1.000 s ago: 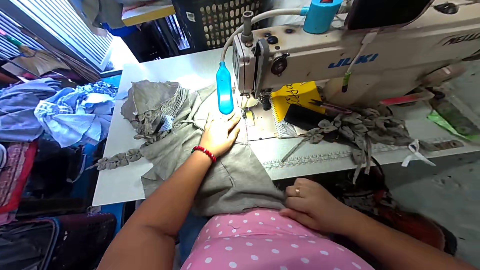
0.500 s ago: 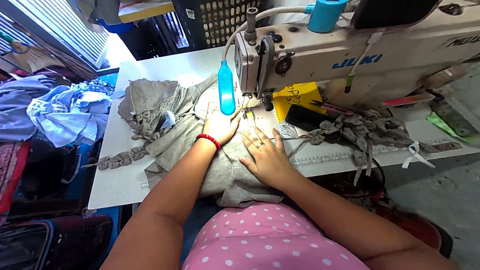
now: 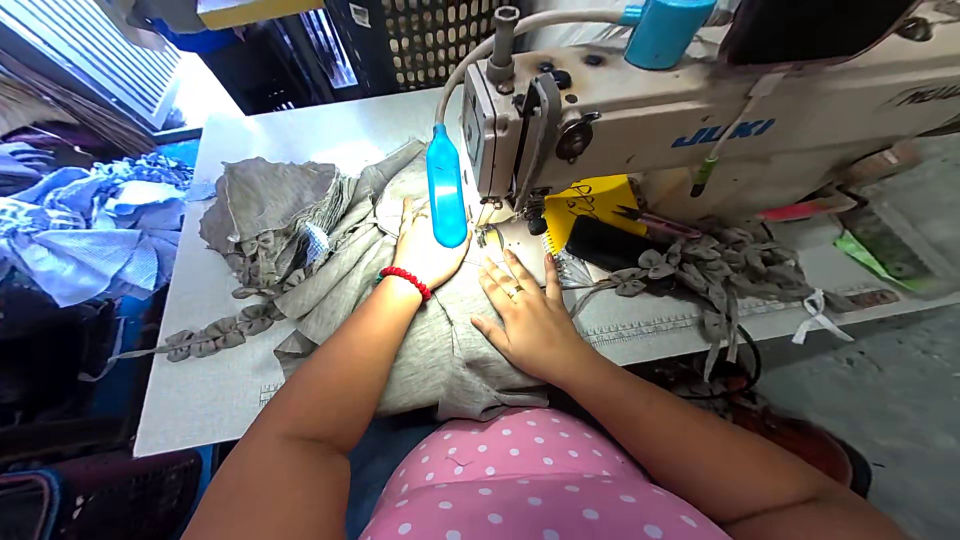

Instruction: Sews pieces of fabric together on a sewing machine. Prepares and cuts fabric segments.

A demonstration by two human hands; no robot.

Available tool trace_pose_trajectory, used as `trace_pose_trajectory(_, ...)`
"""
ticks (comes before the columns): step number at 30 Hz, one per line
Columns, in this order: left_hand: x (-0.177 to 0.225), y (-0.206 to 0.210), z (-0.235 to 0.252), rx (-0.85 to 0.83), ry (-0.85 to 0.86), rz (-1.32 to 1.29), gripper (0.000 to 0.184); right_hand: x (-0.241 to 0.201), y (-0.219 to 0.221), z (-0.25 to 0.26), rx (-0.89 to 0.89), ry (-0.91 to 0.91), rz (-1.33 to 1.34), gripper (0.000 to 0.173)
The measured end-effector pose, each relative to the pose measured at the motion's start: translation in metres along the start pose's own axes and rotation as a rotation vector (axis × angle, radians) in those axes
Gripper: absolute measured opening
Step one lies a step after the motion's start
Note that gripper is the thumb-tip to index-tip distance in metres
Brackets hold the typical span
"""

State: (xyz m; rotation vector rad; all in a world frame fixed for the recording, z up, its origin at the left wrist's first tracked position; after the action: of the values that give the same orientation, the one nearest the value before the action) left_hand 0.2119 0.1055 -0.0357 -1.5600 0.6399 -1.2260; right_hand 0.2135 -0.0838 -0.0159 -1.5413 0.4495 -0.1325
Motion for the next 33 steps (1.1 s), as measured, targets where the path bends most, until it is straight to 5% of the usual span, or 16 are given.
trace_pose_trajectory(14,0.008,-0.010,0.000,-0.040,-0.004,-0.009,0.050,-0.002,0.000,0.000,0.024,0.000,0.034,0.066)
trace_pose_trajectory(18,0.022,-0.037,-0.022,0.175,0.053,-0.151,0.040,-0.008,0.000,-0.031,0.095,-0.147,0.140,0.050)
trace_pose_trajectory(20,0.039,-0.051,-0.061,0.258,0.101,-0.103,0.039,-0.011,0.003,-0.054,0.071,-0.221,0.188,0.052)
trace_pose_trajectory(23,0.054,-0.036,-0.152,0.107,0.091,-0.005,0.047,-0.010,0.008,-0.086,0.079,-0.379,0.230,0.049)
trace_pose_trajectory(27,0.018,-0.022,-0.254,0.222,0.140,0.163,0.040,0.008,0.025,-0.122,0.231,-0.682,-0.021,0.035)
trace_pose_trajectory(30,-0.037,-0.052,-0.330,0.489,-0.068,0.196,0.031,0.024,0.043,-0.141,0.346,-0.790,-0.289,0.034)
trace_pose_trajectory(33,-0.094,-0.064,-0.419,0.600,-0.442,0.183,0.030,0.023,0.047,-0.153,0.264,-0.894,-0.247,0.040)
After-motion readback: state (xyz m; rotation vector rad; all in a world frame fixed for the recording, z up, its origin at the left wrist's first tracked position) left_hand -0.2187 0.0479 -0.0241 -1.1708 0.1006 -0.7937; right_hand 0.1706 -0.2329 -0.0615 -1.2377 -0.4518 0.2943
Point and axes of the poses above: each hand's wrist, its own z-axis towards the middle knuckle, its own y-axis out of the palm, x = y × z, the point moved 7 cm from there along z, towards the middle knuckle, and after that the axes turned 4 degrees about -x, right-handed, at the moved point
